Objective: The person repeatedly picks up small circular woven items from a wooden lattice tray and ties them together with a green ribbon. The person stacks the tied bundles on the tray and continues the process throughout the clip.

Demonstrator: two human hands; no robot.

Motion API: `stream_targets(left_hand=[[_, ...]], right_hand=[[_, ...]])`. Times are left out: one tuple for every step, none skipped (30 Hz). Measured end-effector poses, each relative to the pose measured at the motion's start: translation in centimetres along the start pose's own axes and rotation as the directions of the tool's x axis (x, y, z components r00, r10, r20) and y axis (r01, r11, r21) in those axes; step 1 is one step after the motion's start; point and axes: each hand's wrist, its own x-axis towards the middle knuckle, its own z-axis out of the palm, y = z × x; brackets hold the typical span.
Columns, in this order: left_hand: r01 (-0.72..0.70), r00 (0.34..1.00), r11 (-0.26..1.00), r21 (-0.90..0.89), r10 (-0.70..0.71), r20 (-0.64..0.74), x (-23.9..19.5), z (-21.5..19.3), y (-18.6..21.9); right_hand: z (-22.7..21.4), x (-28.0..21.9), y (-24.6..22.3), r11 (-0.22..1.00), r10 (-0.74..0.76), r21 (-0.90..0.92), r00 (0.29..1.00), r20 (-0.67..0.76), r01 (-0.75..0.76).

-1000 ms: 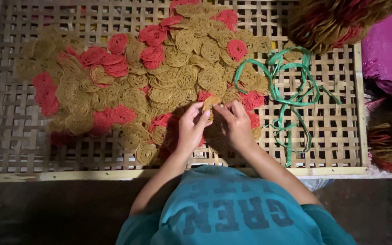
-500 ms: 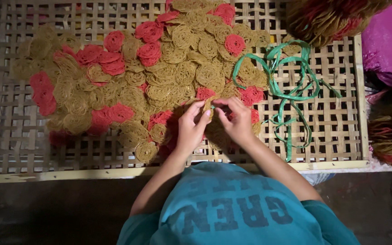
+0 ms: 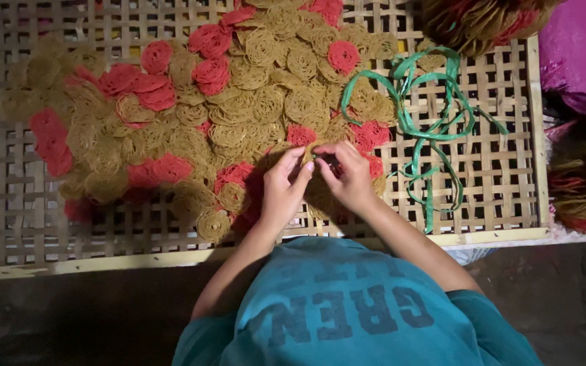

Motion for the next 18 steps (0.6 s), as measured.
stream_targets(left_hand=[[-0.004,1.000,1.000,0.005,0.004,0.003,0.1,0.0,0.1],[-0.007,1.000,1.000,0.011,0.007,0.007,0.1,0.0,0.2],[-0.025,0.999,1.000,0.002,0.025,0.023,0.1,0.0,0.3],[-0.042,0.998,0.999,-0.007,0.043,0.040,0.0,0.0,0.4],[-0.059,0.997,0.998,-0.017,0.060,0.056,-0.1,0.0,0.6],[0.011,0.998,0.998,0.066,-0.015,0.060,-0.1,-0.1,0.7],[0.082,0.994,0.986,0.149,-0.091,0.058,-0.1,-0.3,0.9],[0.151,0.985,0.962,0.230,-0.166,0.051,-0.1,-0.5,1.0],[0.171,0.982,0.952,0.255,-0.186,0.036,0.0,-0.7,1.1],[0.191,0.979,0.941,0.279,-0.204,0.021,0.2,-0.8,1.2],[0.210,0.975,0.929,0.303,-0.222,0.004,0.3,-0.9,1.2],[0.072,0.996,0.960,0.271,-0.083,0.033,0.4,-0.9,1.3],[-0.070,0.997,0.970,0.234,0.057,0.059,0.4,-0.9,1.4],[-0.210,0.977,0.958,0.194,0.198,0.082,0.5,-0.8,1.4],[-0.133,0.989,0.973,0.188,0.118,0.088,0.4,-0.8,1.5],[-0.053,0.995,0.982,0.181,0.036,0.096,0.3,-0.7,1.6],[0.028,0.993,0.984,0.174,-0.047,0.106,0.3,-0.4,1.7],[0.000,0.996,0.984,0.176,-0.015,0.084,0.5,-0.4,1.8]], right_hand=[[0.0,0.0,0.0,1.000,0.000,-0.006,1.000,0.006,0.000],[0.0,0.0,0.0,0.999,0.046,0.015,0.999,0.000,-0.046],[0.1,0.1,0.1,0.995,0.092,0.036,0.996,-0.004,-0.092],[0.1,0.0,0.1,0.989,0.139,0.056,0.990,-0.007,-0.138],[0.0,-0.1,0.2,0.982,0.167,0.091,0.986,0.001,-0.166],[0.0,0.0,0.3,0.973,0.192,0.126,0.981,0.009,-0.192],[-0.1,0.0,0.4,0.963,0.217,0.160,0.976,0.018,-0.217],[-0.2,0.0,0.6,0.947,0.259,0.185,0.965,0.041,-0.262],[-0.3,-0.1,0.7,0.929,0.300,0.208,0.952,0.066,-0.307],[-0.5,-0.2,0.8,0.908,0.338,0.231,0.937,0.092,-0.350],[-0.6,-0.4,0.8,0.922,0.303,0.228,0.950,0.075,-0.312],[-0.7,-0.5,0.8,0.935,0.266,0.226,0.962,0.059,-0.273],[-0.8,-0.6,0.8,0.947,0.229,0.223,0.973,0.044,-0.232],[-0.8,-0.6,0.8,0.950,0.189,0.251,0.982,0.013,-0.187],[-0.8,-0.6,0.8,0.950,0.150,0.278,0.988,-0.018,-0.140],[-0.9,-0.6,0.7,0.948,0.114,0.303,0.992,-0.050,-0.094],[-1.1,-0.6,0.7,0.929,0.196,0.325,0.980,-0.038,-0.174],[-1.3,-0.6,0.7,0.903,0.279,0.347,0.960,-0.024,-0.254]])
